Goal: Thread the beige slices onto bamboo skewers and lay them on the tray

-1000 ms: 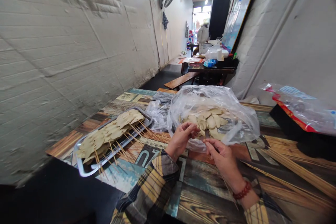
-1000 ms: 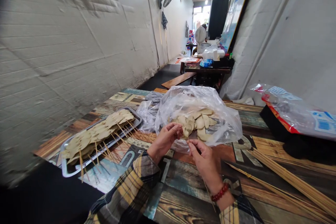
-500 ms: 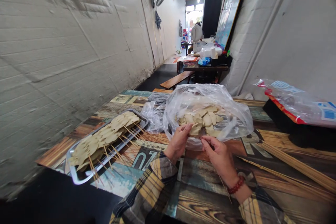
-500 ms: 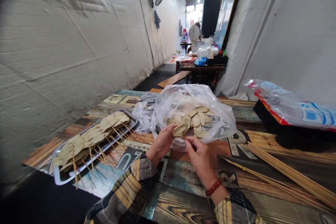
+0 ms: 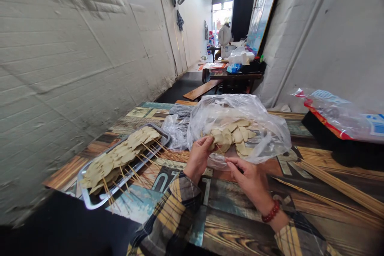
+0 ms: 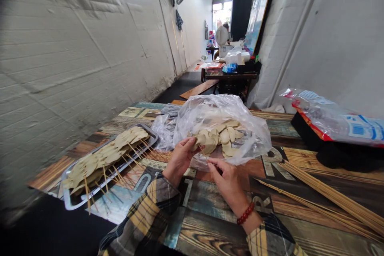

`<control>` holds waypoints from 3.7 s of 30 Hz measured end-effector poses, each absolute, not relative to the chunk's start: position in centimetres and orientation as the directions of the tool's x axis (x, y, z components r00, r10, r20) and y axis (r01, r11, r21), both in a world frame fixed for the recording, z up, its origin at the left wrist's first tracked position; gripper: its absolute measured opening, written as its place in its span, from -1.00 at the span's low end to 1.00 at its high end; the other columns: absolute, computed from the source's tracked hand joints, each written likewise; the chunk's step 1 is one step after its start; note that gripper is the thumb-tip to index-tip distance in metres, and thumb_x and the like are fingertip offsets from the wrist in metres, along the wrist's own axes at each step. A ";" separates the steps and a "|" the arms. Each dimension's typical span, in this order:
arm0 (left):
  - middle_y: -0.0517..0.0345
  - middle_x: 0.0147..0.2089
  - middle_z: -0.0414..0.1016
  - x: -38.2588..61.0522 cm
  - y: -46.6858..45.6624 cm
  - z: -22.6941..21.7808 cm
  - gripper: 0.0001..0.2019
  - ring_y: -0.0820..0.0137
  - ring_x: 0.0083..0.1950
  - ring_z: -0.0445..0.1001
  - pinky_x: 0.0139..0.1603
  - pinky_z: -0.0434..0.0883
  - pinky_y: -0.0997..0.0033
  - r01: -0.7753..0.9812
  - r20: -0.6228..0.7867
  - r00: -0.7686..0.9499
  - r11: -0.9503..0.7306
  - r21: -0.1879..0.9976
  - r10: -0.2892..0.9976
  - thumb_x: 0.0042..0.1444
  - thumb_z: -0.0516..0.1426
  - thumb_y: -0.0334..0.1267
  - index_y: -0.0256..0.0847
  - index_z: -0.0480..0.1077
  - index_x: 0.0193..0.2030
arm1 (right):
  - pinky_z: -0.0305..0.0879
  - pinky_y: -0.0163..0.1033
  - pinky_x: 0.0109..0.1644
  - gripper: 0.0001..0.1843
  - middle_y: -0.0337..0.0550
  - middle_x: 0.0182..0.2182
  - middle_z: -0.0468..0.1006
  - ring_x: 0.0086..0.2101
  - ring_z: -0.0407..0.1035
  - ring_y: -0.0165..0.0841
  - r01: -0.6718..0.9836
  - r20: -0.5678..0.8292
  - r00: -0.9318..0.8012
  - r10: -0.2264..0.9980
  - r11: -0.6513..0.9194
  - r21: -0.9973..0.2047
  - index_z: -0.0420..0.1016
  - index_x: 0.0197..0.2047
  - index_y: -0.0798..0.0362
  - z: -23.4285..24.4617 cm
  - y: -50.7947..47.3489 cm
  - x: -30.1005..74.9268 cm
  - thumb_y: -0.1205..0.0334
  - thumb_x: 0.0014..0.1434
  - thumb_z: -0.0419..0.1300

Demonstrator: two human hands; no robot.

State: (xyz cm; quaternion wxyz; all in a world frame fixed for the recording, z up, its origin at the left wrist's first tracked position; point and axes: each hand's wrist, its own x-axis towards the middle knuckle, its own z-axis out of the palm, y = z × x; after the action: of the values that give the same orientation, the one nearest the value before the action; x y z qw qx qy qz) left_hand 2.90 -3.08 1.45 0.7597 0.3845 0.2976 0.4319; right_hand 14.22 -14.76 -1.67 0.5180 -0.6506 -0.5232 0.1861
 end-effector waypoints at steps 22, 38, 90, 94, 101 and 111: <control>0.25 -0.55 0.32 4.5 -5.2 -0.4 -0.67 0.56 -0.49 0.21 -0.42 0.15 0.52 -0.177 -0.071 0.543 0.197 0.964 0.836 -0.12 0.31 -0.04 -0.32 0.44 -0.50 | 0.19 -0.33 -0.48 -0.66 -0.26 -0.64 0.49 -0.59 0.33 -0.39 0.540 0.259 0.452 0.854 -0.031 -0.841 0.55 -0.39 0.05 -0.7 -14.8 14.5 0.04 0.20 0.06; 0.09 -0.36 0.50 2.7 -0.6 -1.2 -0.84 0.38 -0.31 0.42 -0.23 0.31 0.38 0.065 0.188 0.336 -0.222 0.973 0.923 0.02 0.18 -0.22 -0.24 0.49 -0.31 | 0.11 -0.33 -0.51 -0.64 -0.30 -0.63 0.34 -0.59 0.16 -0.43 0.333 0.236 0.586 0.775 0.035 -0.942 0.47 -0.42 0.07 -1.9 -14.4 17.9 -0.06 0.14 0.13; 0.20 -0.45 0.45 2.0 -0.4 0.2 -0.69 0.52 -0.48 0.36 -0.47 0.28 0.53 -0.333 -0.032 0.335 0.150 0.931 0.942 -0.25 0.32 -0.24 -0.29 0.42 -0.33 | 0.13 -0.35 -0.53 -0.60 -0.32 -0.67 0.36 -0.62 0.23 -0.43 0.362 0.143 0.386 0.912 -0.007 -0.932 0.58 -0.23 0.09 -2.0 -15.8 16.1 -0.06 0.17 0.11; 0.16 -0.39 0.50 1.9 -0.5 0.3 -0.59 0.46 -0.42 0.44 -0.37 0.40 0.44 -0.431 -0.086 0.336 0.235 0.871 0.938 -0.37 0.40 -0.25 -0.29 0.39 -0.34 | 0.15 -0.35 -0.53 -0.62 -0.28 -0.65 0.43 -0.61 0.28 -0.41 0.443 0.165 0.353 0.921 -0.009 -0.896 0.59 -0.24 0.08 -1.7 -16.0 15.5 -0.03 0.17 0.10; 0.25 -0.46 0.42 1.7 -0.3 0.0 -0.58 0.48 -0.44 0.42 -0.36 0.46 0.38 -0.447 -0.067 0.282 0.192 0.874 0.957 -0.36 0.40 -0.23 -0.26 0.31 -0.40 | 0.18 -0.35 -0.55 -0.66 -0.27 -0.68 0.44 -0.63 0.29 -0.40 0.545 0.210 0.303 0.930 0.011 -0.838 0.60 -0.31 0.06 -0.7 -16.0 14.9 0.05 0.16 0.07; 0.21 -0.44 0.45 1.8 -0.4 0.3 -0.61 0.45 -0.42 0.44 -0.36 0.45 0.38 -0.466 -0.047 0.238 0.157 0.871 0.970 -0.31 0.37 -0.26 -0.25 0.30 -0.36 | 0.20 -0.36 -0.57 -0.66 -0.23 -0.63 0.51 -0.62 0.34 -0.40 0.532 0.216 0.285 0.934 0.033 -0.846 0.61 -0.28 0.08 -1.4 -15.8 14.9 0.07 0.16 0.07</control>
State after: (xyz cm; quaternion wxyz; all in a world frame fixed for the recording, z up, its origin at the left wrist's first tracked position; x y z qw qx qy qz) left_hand 1.85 -0.40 0.26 0.6862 0.3846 0.3278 0.5232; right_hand 14.86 -15.79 -1.44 0.4557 -0.6594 -0.5559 0.2203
